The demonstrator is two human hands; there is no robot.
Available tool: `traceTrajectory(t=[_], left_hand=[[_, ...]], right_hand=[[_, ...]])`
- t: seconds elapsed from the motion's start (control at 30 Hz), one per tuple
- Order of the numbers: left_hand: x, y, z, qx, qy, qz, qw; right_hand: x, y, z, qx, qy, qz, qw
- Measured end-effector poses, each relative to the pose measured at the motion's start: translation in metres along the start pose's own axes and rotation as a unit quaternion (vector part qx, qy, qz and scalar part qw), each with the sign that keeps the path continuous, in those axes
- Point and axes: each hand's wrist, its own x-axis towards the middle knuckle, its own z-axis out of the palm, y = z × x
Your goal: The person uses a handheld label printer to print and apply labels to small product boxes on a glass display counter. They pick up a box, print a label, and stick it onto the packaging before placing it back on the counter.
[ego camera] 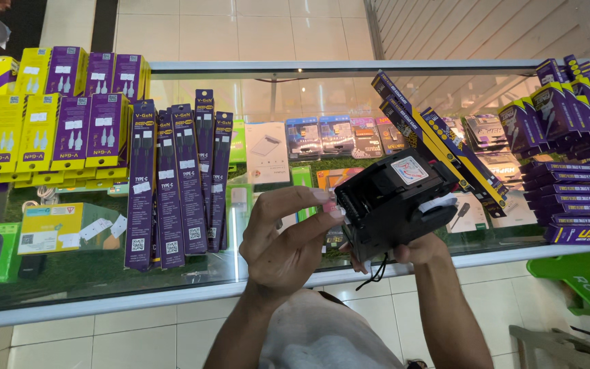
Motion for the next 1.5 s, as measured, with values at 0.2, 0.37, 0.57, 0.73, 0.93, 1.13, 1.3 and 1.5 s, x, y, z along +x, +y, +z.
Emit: traceTrajectory(t=[0.2,0.37,0.57,0.73,0.93,1.13,1.3,1.5], left_hand=[[-0.02,-0.02,0.025,-0.027,0.075,0.04,0.996],[-0.033,-0.027,0.022,-0.079,0.065,0.036,0.994],[-0.026,-0.03,0.015,-0.102,0.093,0.015,0.99],[-0.024,-0.03,0.013,-0.108,0.107,0.004,0.988],[-0.021,-0.027,0.008,-0.106,0.111,-0.004,0.988],[-0.008,-0.023,0.003,-0.084,0.06,-0.095,0.99],[-0.013,-0.032,0.013,-0.096,0.01,-0.158,0.983],[-0.012,-0.036,0.017,-0.086,-0.121,-0.225,0.963]], right_hand=[[0.008,0.003,-0.004,-0.088,-0.037,-0.067,0.993],[0.012,0.006,-0.007,-0.164,-0.067,-0.128,0.976],[0.007,-0.014,-0.004,-0.308,-0.017,-0.121,0.943],[-0.008,-0.045,-0.009,-0.532,0.118,-0.111,0.831],[0.039,-0.057,0.045,-0.514,0.358,0.028,0.779],[0.046,-0.017,0.029,-0.67,0.364,0.13,0.634],[0.064,0.001,0.022,-0.675,0.354,0.169,0.625],[0.076,0.003,0.033,-0.678,0.311,0.189,0.639]])
